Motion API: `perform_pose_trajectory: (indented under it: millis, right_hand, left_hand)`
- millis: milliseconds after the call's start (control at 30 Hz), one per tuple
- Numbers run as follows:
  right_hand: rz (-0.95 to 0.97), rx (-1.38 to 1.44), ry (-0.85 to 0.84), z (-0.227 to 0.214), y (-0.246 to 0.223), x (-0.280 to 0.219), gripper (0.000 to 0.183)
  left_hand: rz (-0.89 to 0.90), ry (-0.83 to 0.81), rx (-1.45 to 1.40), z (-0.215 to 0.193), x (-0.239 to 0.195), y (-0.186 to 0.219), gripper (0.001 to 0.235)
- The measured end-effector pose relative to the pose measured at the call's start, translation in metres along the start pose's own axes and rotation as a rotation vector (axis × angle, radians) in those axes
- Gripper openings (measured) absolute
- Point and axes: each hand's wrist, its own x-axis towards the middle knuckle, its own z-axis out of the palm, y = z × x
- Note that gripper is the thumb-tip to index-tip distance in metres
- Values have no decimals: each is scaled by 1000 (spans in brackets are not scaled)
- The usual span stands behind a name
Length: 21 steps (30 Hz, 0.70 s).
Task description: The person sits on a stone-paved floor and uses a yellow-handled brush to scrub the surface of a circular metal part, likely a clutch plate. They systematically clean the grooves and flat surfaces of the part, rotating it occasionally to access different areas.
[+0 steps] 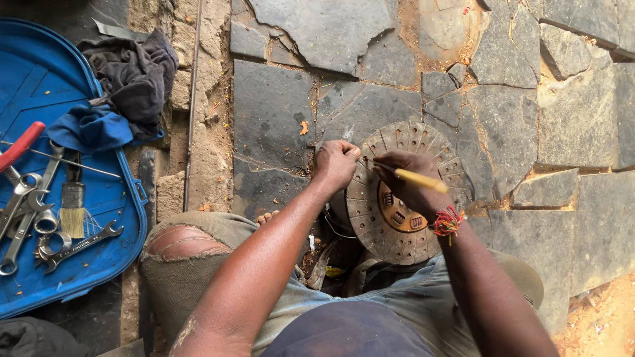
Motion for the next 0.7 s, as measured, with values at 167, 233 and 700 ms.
perform_pose_trajectory:
  millis: [167, 233, 700]
  right_hand:
    - [-148, -317, -173, -14, -9, 14, 20]
    - [-244, -278, -210, -17, -12, 22, 24]
    - [-365, -438, -328, -16, 2, 35, 34]
  left_hand:
    - [9, 30, -14, 4, 5, -6, 17]
    - [-8, 36, -7, 6, 6, -8, 18]
    - [6, -3, 7, 8, 12, -7, 18]
